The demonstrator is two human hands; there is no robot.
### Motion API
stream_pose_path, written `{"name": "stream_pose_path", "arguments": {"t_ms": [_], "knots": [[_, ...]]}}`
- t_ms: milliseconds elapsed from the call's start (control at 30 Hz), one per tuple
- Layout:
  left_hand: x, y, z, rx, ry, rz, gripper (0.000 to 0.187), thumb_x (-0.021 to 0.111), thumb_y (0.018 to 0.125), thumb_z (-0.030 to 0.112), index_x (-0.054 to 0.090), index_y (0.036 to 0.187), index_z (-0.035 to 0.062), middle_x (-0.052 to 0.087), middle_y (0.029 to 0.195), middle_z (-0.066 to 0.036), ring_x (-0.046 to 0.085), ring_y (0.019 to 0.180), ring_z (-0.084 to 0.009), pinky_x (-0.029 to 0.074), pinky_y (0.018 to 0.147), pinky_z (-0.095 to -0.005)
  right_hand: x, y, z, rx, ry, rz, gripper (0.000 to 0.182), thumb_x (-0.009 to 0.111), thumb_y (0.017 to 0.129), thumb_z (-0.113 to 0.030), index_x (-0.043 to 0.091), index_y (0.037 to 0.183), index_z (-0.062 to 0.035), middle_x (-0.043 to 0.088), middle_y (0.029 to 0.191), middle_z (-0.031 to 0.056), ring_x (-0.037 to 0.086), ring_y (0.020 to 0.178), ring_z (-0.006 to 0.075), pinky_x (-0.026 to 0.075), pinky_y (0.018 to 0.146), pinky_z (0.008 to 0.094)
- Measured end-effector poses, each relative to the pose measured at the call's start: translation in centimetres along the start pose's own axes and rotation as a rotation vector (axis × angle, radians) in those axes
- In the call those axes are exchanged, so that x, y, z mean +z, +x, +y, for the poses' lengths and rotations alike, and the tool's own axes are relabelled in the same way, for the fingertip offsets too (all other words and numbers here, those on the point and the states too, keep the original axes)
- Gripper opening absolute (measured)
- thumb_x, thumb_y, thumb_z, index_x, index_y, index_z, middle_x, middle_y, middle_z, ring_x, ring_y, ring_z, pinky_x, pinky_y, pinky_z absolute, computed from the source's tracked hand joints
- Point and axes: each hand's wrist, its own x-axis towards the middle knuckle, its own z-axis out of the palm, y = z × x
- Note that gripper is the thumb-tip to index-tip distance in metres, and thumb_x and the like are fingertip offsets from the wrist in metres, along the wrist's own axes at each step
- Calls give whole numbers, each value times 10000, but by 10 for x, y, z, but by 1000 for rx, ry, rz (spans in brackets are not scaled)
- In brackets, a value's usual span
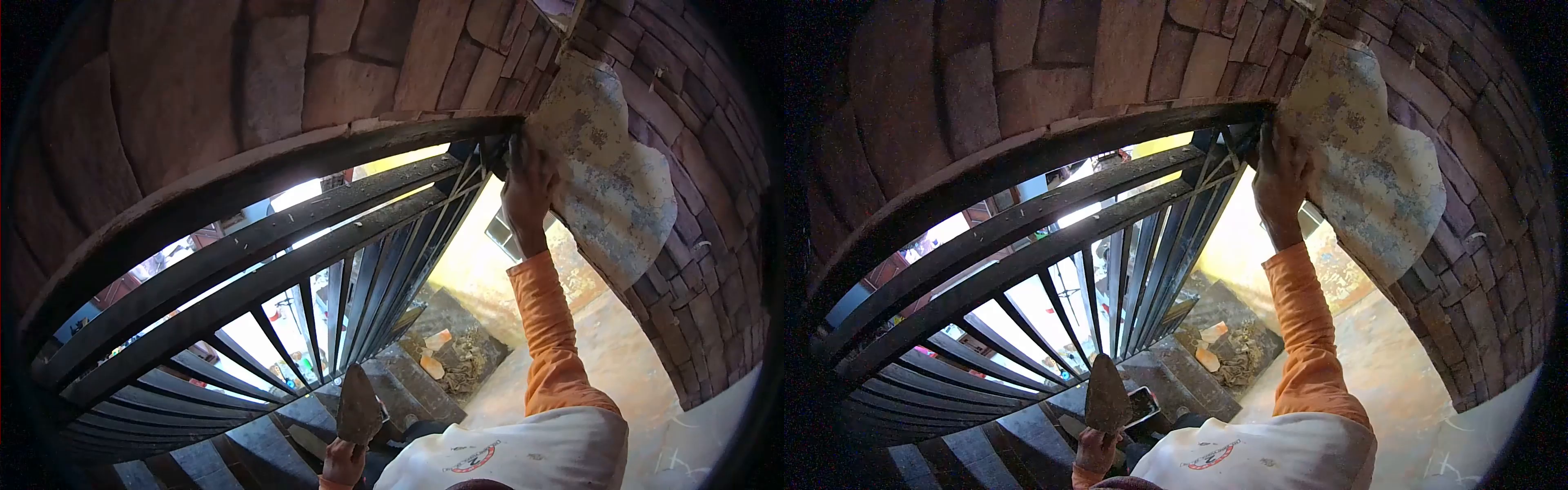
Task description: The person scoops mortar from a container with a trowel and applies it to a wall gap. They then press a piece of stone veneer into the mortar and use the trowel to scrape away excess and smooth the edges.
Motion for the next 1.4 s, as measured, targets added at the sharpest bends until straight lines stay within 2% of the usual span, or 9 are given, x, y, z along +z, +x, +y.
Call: {"name": "stream_pose_path", "arguments": {"t_ms": [67, 267, 333, 467, 533, 767, 933, 1033, 1400], "knots": [[0, -4, -2, -83, -86, -118, 277, 712, 941, 133, 707, 1203, 44, 641, 1196, -206, 617, 1102, -419, 517, 905, -487, -10, -7, 2, 129, 154, 53, 500, 631, 977, -160, 587, 1475, -134, 547, 1468, 72, 520, 1214, 357, 412, 996, 537], [14, -14, -18, -98, -84, 62, 296, 729, 921, 115, 693, 1206, 47, 674, 1113, -249, 644, 1034, -452, 524, 869, -509, 10, -32, -11, 91, 8, -15, 584, 609, 966, -122, 516, 1542, -132, 527, 1486, 70, 498, 1225, 346, 386, 1030, 541], [-38, 29, 41, -37, -151, 30, 90, 674, 937, 86, 699, 995, 22, 704, 810, -159, 700, 765, -388, 539, 702, -469, 9, -27, -14, 68, -3, -29, 578, 604, 964, -112, 522, 1537, -129, 534, 1473, 73, 501, 1222, 344, 383, 1040, 542], [-37, 31, 43, -31, -241, 31, 89, 672, 941, 88, 694, 987, 15, 700, 822, -164, 696, 782, -388, 534, 706, -475, 6, -24, -6, 23, 59, -8, 570, 638, 954, -142, 547, 1516, -139, 545, 1460, 62, 505, 1217, 317, 386, 1049, 523], [-26, 23, 27, -68, -178, 24, 274, 717, 911, 77, 689, 1181, 39, 689, 1055, -273, 651, 977, -489, 525, 830, -525, 5, -23, -3, 13, 116, 18, 581, 666, 950, -180, 548, 1519, -158, 554, 1459, 42, 498, 1214, 297, 387, 1034, 508], [-33, 30, 31, 2, -186, 45, 234, 694, 888, 20, 692, 1122, 12, 695, 1052, -270, 647, 973, -502, 520, 811, -520, 10, -26, -21, 47, -2, -20, 572, 642, 953, -148, 542, 1515, -119, 491, 1545, 56, 508, 1232, 334, 382, 1079, 535], [-22, 19, 16, -267, -467, -7, 224, 676, 897, 22, 692, 1119, 9, 690, 1014, -273, 647, 965, -496, 514, 798, -515, 3, -19, -15, 71, 104, -44, 571, 618, 954, -125, 530, 1517, -89, 497, 1523, 106, 531, 1215, 375, 401, 1077, 575], [-37, 29, 34, -64, -233, 48, 190, 676, 898, 32, 693, 1085, 7, 684, 1004, -274, 648, 954, -496, 512, 785, -516, 7, -15, -13, 76, 57, -82, 562, 603, 960, -154, 535, 1516, -115, 530, 1487, 94, 512, 1207, 339, 394, 1030, 548], [-28, 25, 25, -84, -189, 53, 184, 689, 908, 72, 699, 1084, 17, 690, 978, -263, 649, 910, -496, 510, 766, -541, -4, -5, -8, 83, 87, -178, 563, 607, 968, -141, 525, 1522, -89, 575, 1364, 145, 558, 1109, 371, 440, 931, 535]]}}
